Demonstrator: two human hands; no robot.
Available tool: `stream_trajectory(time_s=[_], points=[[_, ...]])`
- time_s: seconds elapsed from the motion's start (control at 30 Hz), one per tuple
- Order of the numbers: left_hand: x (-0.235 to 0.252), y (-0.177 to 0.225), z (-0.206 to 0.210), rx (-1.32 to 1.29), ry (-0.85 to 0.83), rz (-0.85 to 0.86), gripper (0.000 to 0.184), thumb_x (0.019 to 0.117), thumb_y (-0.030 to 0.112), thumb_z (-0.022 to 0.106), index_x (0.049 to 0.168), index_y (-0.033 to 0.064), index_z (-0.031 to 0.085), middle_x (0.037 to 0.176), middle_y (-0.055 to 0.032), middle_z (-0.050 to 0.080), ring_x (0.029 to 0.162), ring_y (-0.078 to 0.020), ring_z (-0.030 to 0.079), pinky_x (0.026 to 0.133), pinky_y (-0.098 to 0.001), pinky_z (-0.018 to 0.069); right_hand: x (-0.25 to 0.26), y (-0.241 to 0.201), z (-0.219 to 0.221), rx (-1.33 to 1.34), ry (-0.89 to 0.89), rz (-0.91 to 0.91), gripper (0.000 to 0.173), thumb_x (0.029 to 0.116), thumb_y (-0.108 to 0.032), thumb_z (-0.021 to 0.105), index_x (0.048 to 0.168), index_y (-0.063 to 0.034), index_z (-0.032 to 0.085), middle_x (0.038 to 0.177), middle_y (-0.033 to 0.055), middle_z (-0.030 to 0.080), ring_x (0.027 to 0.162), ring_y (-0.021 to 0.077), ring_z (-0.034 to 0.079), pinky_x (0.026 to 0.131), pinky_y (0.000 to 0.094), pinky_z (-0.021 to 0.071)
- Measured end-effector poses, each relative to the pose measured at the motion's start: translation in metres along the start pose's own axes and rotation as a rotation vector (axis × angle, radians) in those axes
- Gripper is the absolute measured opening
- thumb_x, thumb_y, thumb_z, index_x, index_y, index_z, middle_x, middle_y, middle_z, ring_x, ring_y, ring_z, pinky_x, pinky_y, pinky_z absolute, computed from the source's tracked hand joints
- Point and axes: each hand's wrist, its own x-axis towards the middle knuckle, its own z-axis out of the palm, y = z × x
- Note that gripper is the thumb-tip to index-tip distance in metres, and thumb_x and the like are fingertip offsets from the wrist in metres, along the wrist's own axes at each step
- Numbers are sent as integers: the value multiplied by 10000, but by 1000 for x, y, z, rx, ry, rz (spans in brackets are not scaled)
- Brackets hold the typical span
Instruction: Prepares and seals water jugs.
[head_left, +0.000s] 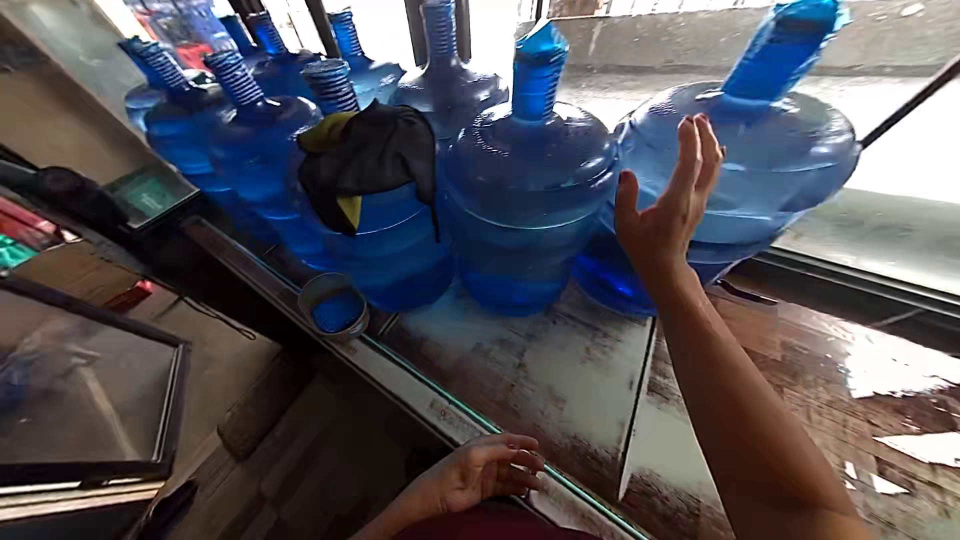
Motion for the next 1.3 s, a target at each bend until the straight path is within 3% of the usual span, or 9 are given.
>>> stream_trajectory(time_s=[0.17, 0.33, 0.43, 0.57, 0.73, 0.83, 0.97, 1.13, 1.3], points=[[2, 3, -6, -35, -70, -49, 405, 1088, 167, 315, 1427, 36, 495, 1238, -93, 708, 1067, -210, 716, 974, -366, 566, -38, -28, 0, 3, -81, -100, 531, 993, -223, 577, 1408, 100, 503, 1461, 368, 466, 1420, 524, 392, 1190, 695, 201], [-1, 10, -13, 6, -142, -39, 412, 1086, 205, 334, 1413, 45, 527, 1243, -104, 713, 1081, -218, 714, 976, -367, 567, -46, -72, 5, 52, -78, -140, 376, 959, -172, 609, 1265, 38, 664, 1331, 244, 639, 1337, 427, 538, 1187, 645, 287], [0, 10, -28, -16, -271, -12, 418, 1071, 303, 464, 1403, 88, 599, 1288, -130, 701, 1134, -249, 701, 1013, -383, 551, -61, -109, 11, 114, -28, -152, 330, 910, -158, 665, 1197, -6, 720, 1251, 178, 699, 1277, 362, 603, 1170, 614, 346], [1, 19, -34, -19, -325, -57, 458, 987, 383, 631, 1348, 103, 655, 1268, -160, 707, 1140, -279, 702, 1016, -393, 551, -92, -143, 18, 203, -81, -164, 287, 897, -94, 691, 1171, -29, 745, 1171, 133, 737, 1215, 291, 653, 1162, 549, 394], [1, 30, -27, 34, -312, -131, 369, 1011, 316, 598, 1273, 69, 681, 1203, -159, 732, 1103, -263, 718, 1002, -384, 561, -142, -146, -2, 228, -256, -126, 299, 948, -60, 620, 1227, 3, 704, 1113, 158, 749, 1120, 308, 703, 1127, 527, 438], [9, 29, -29, 50, -359, -152, 345, 1018, 305, 588, 1241, 67, 699, 1205, -165, 731, 1105, -269, 719, 1003, -390, 561, -184, -132, -24, 167, -350, -41, 292, 954, -68, 620, 1226, 5, 697, 1040, 162, 753, 1031, 311, 728, 1113, 539, 450], [15, 28, -24, 80, -345, -194, 332, 1045, 230, 463, 1195, 63, 707, 1189, -153, 735, 1094, -264, 719, 1007, -395, 558, -247, -109, -59, 37, -408, 223, 298, 962, -95, 616, 1238, -10, 691, 1014, 156, 749, 990, 299, 733, 1102, 549, 457], [24, 20, -11, 105, -318, -253, 366, 1044, 138, 357, 1199, 47, 675, 1159, -129, 746, 1053, -235, 729, 972, -373, 574, -309, -87, -113, -100, -303, 600, 307, 979, -112, 573, 1227, 24, 694, 1121, 160, 744, 1086, 328, 711, 1080, 585, 468], [35, 8, 10, 151, -270, -241, 342, 1045, 108, 355, 1228, 28, 632, 1139, -114, 747, 1020, -217, 733, 954, -366, 577, -340, -68, -147, -228, -141, 642, 337, 990, -136, 532, 1222, 61, 676, 1105, 192, 734, 1061, 356, 709, 1063, 618, 455]])
